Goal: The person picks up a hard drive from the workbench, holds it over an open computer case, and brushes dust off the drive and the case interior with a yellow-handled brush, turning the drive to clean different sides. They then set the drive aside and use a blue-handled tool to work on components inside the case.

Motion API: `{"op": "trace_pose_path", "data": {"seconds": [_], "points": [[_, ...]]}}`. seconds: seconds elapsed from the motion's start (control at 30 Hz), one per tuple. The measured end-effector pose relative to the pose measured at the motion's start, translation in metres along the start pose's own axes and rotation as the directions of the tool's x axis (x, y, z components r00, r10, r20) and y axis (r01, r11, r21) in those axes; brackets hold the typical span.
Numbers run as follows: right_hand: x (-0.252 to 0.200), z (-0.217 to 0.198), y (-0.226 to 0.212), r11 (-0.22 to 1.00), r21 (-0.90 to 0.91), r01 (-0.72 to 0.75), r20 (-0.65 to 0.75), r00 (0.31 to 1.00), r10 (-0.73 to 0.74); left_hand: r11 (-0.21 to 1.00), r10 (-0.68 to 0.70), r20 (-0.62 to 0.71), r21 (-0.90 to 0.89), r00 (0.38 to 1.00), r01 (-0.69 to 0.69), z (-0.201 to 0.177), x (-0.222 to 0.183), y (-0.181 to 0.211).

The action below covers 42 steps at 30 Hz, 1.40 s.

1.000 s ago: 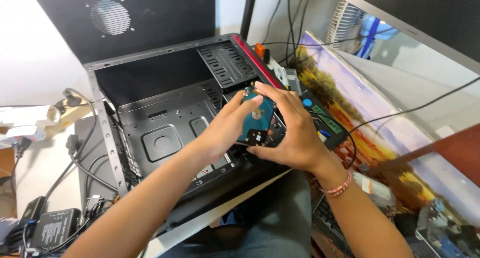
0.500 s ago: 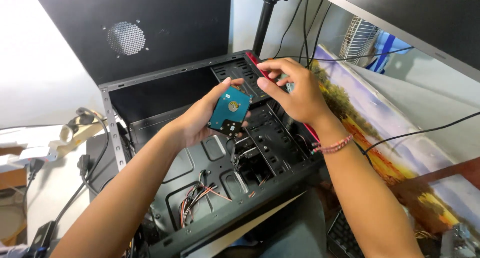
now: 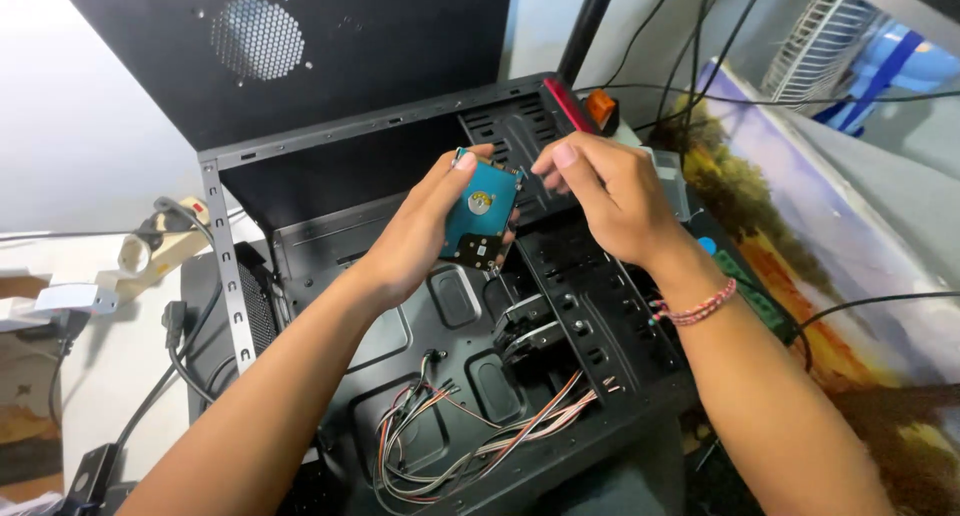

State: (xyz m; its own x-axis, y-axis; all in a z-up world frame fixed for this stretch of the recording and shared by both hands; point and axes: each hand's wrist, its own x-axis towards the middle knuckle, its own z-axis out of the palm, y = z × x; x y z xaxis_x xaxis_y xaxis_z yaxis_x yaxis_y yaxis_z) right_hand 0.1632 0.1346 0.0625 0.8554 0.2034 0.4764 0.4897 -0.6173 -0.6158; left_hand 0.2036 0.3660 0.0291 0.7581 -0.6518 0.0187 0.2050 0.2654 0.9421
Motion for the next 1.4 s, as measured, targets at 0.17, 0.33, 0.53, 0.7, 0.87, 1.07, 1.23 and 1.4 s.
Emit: {"op": "trace_pose_path", "data": {"seconds": [0.17, 0.33, 0.53, 0.7, 0.87, 1.07, 1.23, 1.4], "points": [[-0.004, 0.006, -0.01, 0.996, -0.087, -0.003, 0.085, 0.996, 0.01, 0.998, 0.051, -0.02, 0.032, 0.999, -0.05, 0.003, -0.005, 0.001], [-0.006, 0.015, -0.008, 0.995, -0.098, 0.021, 0.112, 0.994, -0.01, 0.999, 0.044, 0.0, 0.032, 0.999, -0.044, 0.009, -0.01, 0.001], [-0.006, 0.021, -0.007, 0.996, -0.091, 0.005, 0.108, 0.994, 0.005, 0.997, 0.054, -0.023, 0.047, 0.998, -0.053, 0.006, -0.009, -0.005], [-0.008, 0.02, -0.004, 0.998, -0.062, 0.007, 0.121, 0.993, 0.001, 0.999, 0.026, -0.003, -0.025, 1.0, -0.027, 0.007, -0.008, -0.01], [-0.009, 0.014, -0.001, 0.998, -0.055, -0.029, 0.109, 0.993, 0.035, 1.0, -0.028, -0.041, 0.0, 0.999, 0.028, 0.018, -0.009, -0.007], [-0.014, 0.0, 0.004, 0.993, -0.122, -0.001, 0.026, 1.0, 0.004, 0.989, -0.054, -0.067, -0.143, 0.996, 0.044, 0.04, -0.008, -0.011], [-0.019, -0.027, 0.003, 0.99, -0.058, -0.129, -0.006, 0.992, 0.129, 0.959, -0.077, -0.065, -0.277, 0.995, 0.056, 0.065, -0.006, -0.007], [-0.049, -0.073, -0.008, 0.971, 0.075, -0.227, 0.215, 0.955, 0.206, 0.96, -0.139, -0.038, -0.251, 0.99, 0.126, 0.095, 0.001, -0.004]]}}
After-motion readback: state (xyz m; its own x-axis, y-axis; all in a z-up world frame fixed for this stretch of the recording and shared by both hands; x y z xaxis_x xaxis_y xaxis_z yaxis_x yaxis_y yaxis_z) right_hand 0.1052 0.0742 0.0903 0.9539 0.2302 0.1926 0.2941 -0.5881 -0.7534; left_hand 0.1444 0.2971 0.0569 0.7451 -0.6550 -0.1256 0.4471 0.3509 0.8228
